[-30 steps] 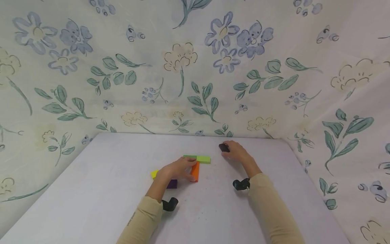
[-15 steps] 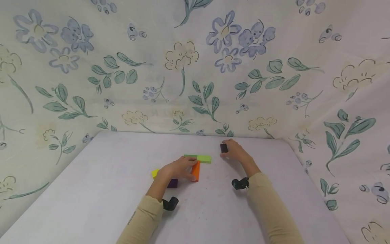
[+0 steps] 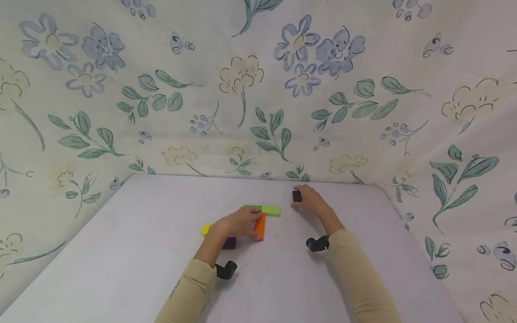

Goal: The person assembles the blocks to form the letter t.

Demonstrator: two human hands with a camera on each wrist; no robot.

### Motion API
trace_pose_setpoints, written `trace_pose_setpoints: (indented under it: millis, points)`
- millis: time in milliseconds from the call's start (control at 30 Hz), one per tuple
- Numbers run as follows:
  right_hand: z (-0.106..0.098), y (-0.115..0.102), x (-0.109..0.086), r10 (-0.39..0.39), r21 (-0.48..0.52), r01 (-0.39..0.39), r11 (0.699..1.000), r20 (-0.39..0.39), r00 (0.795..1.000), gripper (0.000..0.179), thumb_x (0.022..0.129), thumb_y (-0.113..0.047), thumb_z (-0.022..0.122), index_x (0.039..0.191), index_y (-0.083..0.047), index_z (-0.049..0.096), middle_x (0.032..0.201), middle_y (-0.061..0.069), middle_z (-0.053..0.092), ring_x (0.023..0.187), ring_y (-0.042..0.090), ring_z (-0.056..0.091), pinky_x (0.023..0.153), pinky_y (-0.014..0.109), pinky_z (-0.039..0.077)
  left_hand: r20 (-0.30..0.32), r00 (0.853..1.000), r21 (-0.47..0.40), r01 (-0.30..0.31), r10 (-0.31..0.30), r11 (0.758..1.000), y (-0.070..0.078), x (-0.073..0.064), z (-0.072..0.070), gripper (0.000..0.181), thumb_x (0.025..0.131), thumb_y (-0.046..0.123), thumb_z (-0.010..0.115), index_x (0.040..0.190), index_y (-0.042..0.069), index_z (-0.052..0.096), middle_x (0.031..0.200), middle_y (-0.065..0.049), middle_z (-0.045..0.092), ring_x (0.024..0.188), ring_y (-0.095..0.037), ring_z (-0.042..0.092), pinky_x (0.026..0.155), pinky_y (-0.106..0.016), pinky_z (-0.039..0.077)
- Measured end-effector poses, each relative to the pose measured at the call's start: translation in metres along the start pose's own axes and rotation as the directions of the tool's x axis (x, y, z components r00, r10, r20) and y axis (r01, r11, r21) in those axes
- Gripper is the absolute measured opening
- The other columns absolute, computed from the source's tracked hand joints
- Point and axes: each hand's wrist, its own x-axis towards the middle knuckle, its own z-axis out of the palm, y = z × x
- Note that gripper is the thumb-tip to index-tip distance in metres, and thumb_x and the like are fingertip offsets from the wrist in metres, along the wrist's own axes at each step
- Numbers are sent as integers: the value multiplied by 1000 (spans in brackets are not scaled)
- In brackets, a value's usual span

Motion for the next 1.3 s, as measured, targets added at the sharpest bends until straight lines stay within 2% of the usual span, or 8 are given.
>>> trace_pose_setpoints:
  millis: [367,933,1300]
  points:
    - [-3,-3,-3,8,5,-8,1000,-27,1000,69,88,-28,74,145,-3,44,138,27,50,115,35,52,99,53,48,1,1000,9,4,-4,1000,0,1,0,72,86,40,73,149,19,44,159,0,34,149,-28,27,118,-60,24]
    - [-10,-13,-3,-9,11,9,1000,-30,1000,68,85,-32,76,141,-2,51,131,21,56,111,32,52,94,49,50,13,1000,9,5,-5,1000,0,1,-2,74,86,42,73,149,19,43,159,1,34,150,-28,26,118,-59,25]
    - [-10,-18,1,-74,-7,74,997,-17,997,69,83,-32,78,139,0,53,131,21,59,108,29,54,93,46,51,3,1000,-20,5,-5,1000,-1,1,-1,73,85,40,75,148,18,45,158,0,36,148,-26,28,118,-59,26]
